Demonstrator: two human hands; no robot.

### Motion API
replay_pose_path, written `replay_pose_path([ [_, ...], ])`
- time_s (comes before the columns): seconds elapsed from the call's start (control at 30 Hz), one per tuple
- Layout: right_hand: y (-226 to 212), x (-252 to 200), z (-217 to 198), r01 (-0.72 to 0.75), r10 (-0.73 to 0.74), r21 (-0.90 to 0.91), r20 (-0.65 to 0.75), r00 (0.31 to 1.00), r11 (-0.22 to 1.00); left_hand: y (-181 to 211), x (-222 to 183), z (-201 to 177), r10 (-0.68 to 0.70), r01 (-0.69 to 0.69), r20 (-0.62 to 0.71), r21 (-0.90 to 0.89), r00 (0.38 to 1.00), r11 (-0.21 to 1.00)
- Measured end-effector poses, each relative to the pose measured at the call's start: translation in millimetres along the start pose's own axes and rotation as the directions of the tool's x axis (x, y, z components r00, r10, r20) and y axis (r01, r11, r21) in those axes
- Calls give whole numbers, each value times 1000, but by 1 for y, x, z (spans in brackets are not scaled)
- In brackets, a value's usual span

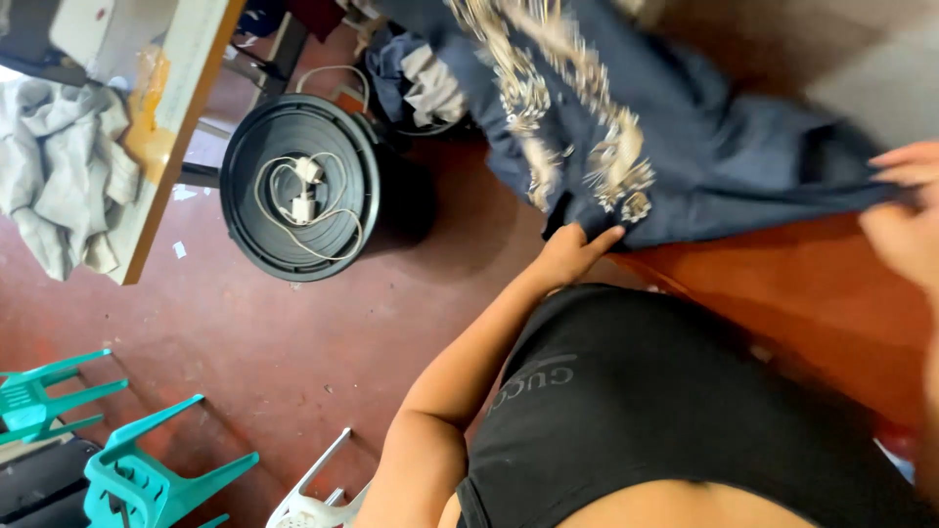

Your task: Ironing a dark blue garment with gold embroidery on an ironing board using a steam iron and spray bottle

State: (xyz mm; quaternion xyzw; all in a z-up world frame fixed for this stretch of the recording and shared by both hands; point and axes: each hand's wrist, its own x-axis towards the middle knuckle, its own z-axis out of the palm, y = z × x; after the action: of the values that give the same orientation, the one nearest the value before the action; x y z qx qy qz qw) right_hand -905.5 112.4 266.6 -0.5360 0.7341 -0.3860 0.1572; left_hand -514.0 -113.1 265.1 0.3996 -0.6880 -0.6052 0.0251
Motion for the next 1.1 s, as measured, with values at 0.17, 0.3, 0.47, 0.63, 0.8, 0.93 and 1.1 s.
replay_pose_path([
  [0.17, 18, -47, 65, -321, 325, -52, 148, 934, 946, -66, 18, 58, -295, 268, -9, 447, 955, 853],
  [0.3, 25, -31, 73, -85, 204, -488, 197, 959, 869, -71, 19, 63, -268, 296, -126, 426, 955, 855],
  [0.47, 2, 53, 74, -230, 286, -218, 281, 916, 949, -54, 65, 1, 15, 10, -168, 150, 986, 989],
  [0.63, -73, 148, 39, -217, -119, 799, 337, 934, 561, 100, 78, -86, 282, -378, -568, -56, 773, 924],
  [0.8, -30, 106, -31, 83, -172, 547, 114, 978, 833, 156, -22, -40, 564, -581, -452, 117, 691, 806],
  [0.93, -20, 23, -33, -510, 356, 251, 472, 807, 823, 20, -18, 37, 222, -233, -298, -1, 928, 972],
  [1.1, 40, -10, 15, -603, 402, 114, 646, 649, 790, -76, 11, 108, -186, 199, -270, 24, 945, 980],
])
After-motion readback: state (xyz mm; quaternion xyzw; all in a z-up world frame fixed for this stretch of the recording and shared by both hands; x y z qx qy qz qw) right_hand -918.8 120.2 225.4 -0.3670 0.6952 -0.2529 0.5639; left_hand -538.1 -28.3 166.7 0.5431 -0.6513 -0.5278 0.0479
